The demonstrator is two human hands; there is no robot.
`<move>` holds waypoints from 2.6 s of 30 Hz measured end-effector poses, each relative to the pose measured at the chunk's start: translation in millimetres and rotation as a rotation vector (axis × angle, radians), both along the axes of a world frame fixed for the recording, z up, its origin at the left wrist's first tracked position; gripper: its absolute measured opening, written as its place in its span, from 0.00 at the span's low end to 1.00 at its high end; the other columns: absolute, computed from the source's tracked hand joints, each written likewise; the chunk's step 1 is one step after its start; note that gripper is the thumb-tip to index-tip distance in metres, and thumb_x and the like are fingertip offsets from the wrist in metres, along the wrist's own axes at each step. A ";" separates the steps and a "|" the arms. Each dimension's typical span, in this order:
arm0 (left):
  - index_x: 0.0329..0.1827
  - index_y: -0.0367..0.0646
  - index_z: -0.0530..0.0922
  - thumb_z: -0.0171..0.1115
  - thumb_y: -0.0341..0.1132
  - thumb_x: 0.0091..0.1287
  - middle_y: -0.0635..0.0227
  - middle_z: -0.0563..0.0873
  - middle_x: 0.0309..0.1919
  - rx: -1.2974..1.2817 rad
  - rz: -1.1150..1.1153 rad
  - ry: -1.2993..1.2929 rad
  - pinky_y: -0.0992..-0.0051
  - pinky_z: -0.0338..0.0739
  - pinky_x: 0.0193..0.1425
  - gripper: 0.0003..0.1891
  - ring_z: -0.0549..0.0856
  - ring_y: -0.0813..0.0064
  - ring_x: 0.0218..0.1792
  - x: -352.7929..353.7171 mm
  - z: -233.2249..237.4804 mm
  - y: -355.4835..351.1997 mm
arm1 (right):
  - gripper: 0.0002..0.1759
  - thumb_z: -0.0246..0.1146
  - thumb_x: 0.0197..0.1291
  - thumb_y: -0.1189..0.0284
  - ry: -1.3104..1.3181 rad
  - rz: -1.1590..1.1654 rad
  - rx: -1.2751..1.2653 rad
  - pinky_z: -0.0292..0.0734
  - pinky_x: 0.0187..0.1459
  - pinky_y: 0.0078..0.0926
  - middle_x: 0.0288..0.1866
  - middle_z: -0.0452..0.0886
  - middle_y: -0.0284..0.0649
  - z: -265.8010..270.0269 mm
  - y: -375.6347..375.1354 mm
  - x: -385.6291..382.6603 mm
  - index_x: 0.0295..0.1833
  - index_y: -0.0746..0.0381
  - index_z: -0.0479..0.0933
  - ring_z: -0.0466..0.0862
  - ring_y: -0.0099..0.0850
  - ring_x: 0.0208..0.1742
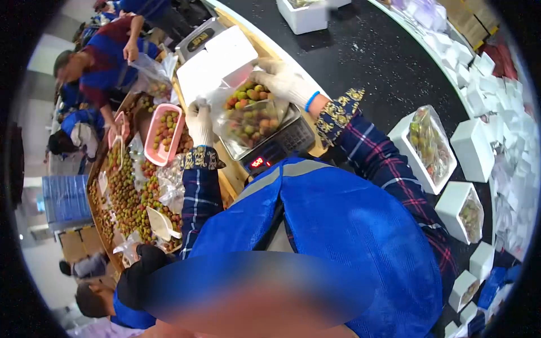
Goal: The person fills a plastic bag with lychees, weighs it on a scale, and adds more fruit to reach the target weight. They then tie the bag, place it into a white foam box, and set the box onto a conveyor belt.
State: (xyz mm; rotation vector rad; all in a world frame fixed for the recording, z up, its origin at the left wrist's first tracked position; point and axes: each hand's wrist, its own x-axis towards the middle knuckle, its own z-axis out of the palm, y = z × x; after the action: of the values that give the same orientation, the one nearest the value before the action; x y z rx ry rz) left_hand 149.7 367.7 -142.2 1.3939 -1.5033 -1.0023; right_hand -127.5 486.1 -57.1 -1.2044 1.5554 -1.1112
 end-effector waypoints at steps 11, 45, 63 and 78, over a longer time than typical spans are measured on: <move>0.54 0.45 0.88 0.68 0.33 0.69 0.53 0.89 0.47 -0.318 -0.149 -0.686 0.54 0.84 0.57 0.12 0.89 0.50 0.51 -17.3 78.9 87.8 | 0.28 0.68 0.77 0.70 -0.095 0.441 -0.144 0.84 0.62 0.30 0.61 0.87 0.39 -19.2 -0.1 26.1 0.78 0.61 0.76 0.86 0.28 0.59; 0.53 0.33 0.84 0.67 0.31 0.78 0.62 0.91 0.42 -0.185 -0.388 -0.331 0.72 0.84 0.53 0.10 0.89 0.74 0.45 -4.0 25.9 101.5 | 0.23 0.51 0.88 0.59 0.337 0.838 -0.330 0.81 0.60 0.35 0.57 0.91 0.46 -102.7 -27.0 40.8 0.66 0.62 0.84 0.88 0.35 0.54; 0.43 0.35 0.85 0.72 0.30 0.73 0.70 0.87 0.36 0.312 -0.544 0.244 0.78 0.80 0.44 0.07 0.83 0.80 0.36 -7.7 23.3 77.6 | 0.15 0.64 0.75 0.63 -0.003 0.509 0.235 0.83 0.50 0.36 0.43 0.91 0.41 -40.4 -49.2 49.5 0.53 0.64 0.86 0.88 0.34 0.43; 0.64 0.44 0.87 0.61 0.38 0.76 0.47 0.93 0.52 0.061 -0.630 -0.752 0.56 0.83 0.64 0.18 0.91 0.47 0.58 -25.9 9.6 33.9 | 0.19 0.67 0.63 0.69 0.915 0.618 -0.176 0.85 0.56 0.50 0.54 0.88 0.47 -32.3 -25.1 64.9 0.60 0.56 0.84 0.90 0.52 0.51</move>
State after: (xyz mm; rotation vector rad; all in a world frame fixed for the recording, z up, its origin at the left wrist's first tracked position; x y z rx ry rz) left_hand 123.8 401.6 -132.6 1.4469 -2.5992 -0.9186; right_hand -62.7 461.0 -89.4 -2.3143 1.5096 -0.2664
